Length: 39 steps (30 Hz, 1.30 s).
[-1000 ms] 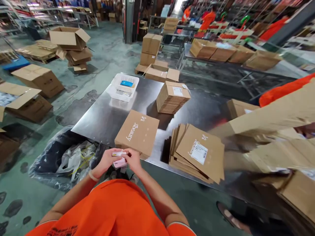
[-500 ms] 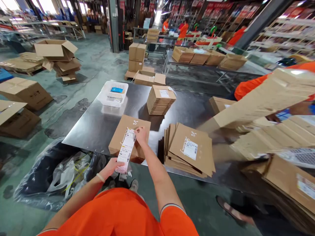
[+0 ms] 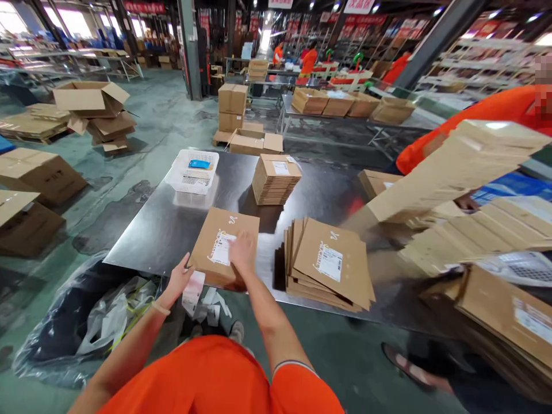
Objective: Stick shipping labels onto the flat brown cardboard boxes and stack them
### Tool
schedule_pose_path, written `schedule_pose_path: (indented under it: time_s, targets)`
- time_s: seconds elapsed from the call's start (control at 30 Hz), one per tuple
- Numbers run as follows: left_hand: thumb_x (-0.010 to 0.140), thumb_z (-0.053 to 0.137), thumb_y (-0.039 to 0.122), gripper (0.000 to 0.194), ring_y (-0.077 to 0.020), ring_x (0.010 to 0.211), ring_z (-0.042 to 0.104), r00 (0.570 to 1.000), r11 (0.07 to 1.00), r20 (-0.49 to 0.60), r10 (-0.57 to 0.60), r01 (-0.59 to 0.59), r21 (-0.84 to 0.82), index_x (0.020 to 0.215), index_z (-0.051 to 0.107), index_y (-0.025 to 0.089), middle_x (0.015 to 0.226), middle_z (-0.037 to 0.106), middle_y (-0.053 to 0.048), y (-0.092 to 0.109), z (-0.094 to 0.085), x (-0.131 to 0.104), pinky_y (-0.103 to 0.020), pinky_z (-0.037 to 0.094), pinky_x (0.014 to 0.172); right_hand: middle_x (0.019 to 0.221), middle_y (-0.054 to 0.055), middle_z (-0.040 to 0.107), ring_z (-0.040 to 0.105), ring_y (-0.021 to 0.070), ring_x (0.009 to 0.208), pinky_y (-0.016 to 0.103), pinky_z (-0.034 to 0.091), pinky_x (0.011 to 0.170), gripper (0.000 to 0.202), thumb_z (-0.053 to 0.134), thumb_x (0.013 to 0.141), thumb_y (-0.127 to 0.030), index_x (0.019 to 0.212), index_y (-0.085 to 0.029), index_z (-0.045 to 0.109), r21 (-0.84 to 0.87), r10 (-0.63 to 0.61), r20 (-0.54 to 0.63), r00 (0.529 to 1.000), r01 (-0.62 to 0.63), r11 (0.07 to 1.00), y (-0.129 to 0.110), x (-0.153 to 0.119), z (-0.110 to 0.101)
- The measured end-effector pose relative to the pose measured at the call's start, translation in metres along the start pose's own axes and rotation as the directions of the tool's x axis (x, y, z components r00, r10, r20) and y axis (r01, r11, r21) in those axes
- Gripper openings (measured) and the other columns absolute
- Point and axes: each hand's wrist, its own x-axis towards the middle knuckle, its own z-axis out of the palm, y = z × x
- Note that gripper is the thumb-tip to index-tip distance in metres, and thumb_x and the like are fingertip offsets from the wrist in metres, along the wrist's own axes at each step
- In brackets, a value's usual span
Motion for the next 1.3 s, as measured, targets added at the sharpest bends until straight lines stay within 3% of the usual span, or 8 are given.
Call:
schedule_pose_path:
  time_s: [0.23,0.53,0.63,0.73,0.83,1.0,1.17,1.3]
  targets:
    - [0.064,0.086,0.037,0.053,-0.0213,0.073,0.068,0.96,0.999,0.277,-0.036,0.036,0.005,0.112,0.081,0.016,0.085,0.079,-0.004,-0.007,0.034,-0.019,-0.034,0.056,0.074,0.128,0.024,0.074,0.073,0.034,0.119,0.045,0.057,0.098,0.05,0.043,0.106,-0.04,0.141,-0.012,0.064,0.064,0.499,0.084,0.863,-0.504,0.861,0.096,-0.033,-0.06]
    - [0.059,0.096,0.039,0.058,-0.0228,0.086,0.07,0.833,0.995,0.549,-0.064,0.097,-0.031,0.11,0.078,0.018,0.092,0.078,-0.006,0.014,0.034,-0.048,-0.036,0.058,0.084,0.142,0.031,0.064,0.059,0.0421,0.136,0.059,0.047,0.108,0.053,0.044,0.103,-0.036,0.146,-0.011,0.062,0.113,0.721,-0.285,0.631,-0.725,0.679,0.249,-0.06,-0.205]
    - [0.06,0.096,0.037,0.062,-0.0263,0.093,0.073,0.863,0.985,0.505,-0.018,0.1,-0.137,0.117,0.076,0.021,0.1,0.08,-0.008,0.027,0.038,-0.061,-0.04,0.059,0.088,0.149,0.029,0.059,0.051,0.0435,0.142,0.062,0.043,0.111,0.058,0.061,0.095,-0.048,0.143,-0.016,0.064,0.172,0.538,-0.429,0.726,-0.519,0.837,0.204,-0.071,-0.185]
    - [0.062,0.094,0.04,0.069,-0.0269,0.095,0.074,0.92,0.969,0.392,-0.011,0.107,-0.223,0.126,0.076,0.021,0.104,0.082,-0.008,0.039,0.042,-0.07,-0.04,0.06,0.089,0.119,0.014,0.075,0.065,0.0345,0.116,0.048,0.053,0.098,0.044,0.073,0.083,-0.058,0.11,-0.024,0.078,0.498,-0.026,0.002,1.0,0.022,0.867,0.116,-0.093,-0.113]
    - [0.06,0.095,0.04,0.066,-0.024,0.087,0.073,0.975,0.952,0.212,-0.068,0.127,-0.277,0.119,0.08,0.015,0.098,0.083,-0.008,0.044,0.032,-0.064,-0.036,0.059,0.083,0.086,0.003,0.074,0.065,0.0249,0.086,0.037,0.053,0.078,0.035,0.081,0.072,-0.057,0.082,-0.023,0.077,0.78,-0.46,0.329,0.825,0.038,0.625,0.041,-0.125,-0.037]
    - [0.064,0.093,0.045,0.066,-0.0166,0.069,0.068,0.923,0.857,-0.191,-0.333,0.212,-0.47,0.117,0.073,0.012,0.081,0.078,-0.004,0.027,-0.005,-0.052,-0.03,0.055,0.07,0.058,-0.006,0.053,0.048,0.0139,0.057,0.028,0.041,0.058,0.028,0.077,0.073,-0.048,0.081,-0.023,0.068,0.844,-0.363,0.423,0.83,-0.216,0.491,-0.003,-0.143,0.004]
    - [0.076,0.086,0.06,0.085,-0.0217,0.071,0.073,0.944,0.825,0.092,-0.315,0.321,-0.465,0.145,0.057,0.02,0.086,0.081,-0.007,0.012,-0.003,-0.084,-0.034,0.057,0.069,0.059,-0.008,0.052,0.045,0.0132,0.053,0.027,0.04,0.052,0.033,0.078,0.07,-0.049,0.091,-0.026,0.068,0.868,-0.213,0.35,0.912,-0.231,0.439,-0.02,-0.124,-0.002]
    - [0.05,0.1,0.033,0.059,-0.02,0.072,0.07,0.971,0.941,0.172,-0.166,0.208,-0.266,0.102,0.079,0.015,0.082,0.08,-0.006,0.015,0.011,-0.091,-0.032,0.054,0.072,0.06,-0.003,0.061,0.052,0.0152,0.054,0.029,0.045,0.053,0.028,0.083,0.067,-0.046,0.081,-0.023,0.072,0.848,-0.234,0.4,0.886,-0.261,0.461,-0.021,-0.119,-0.003]
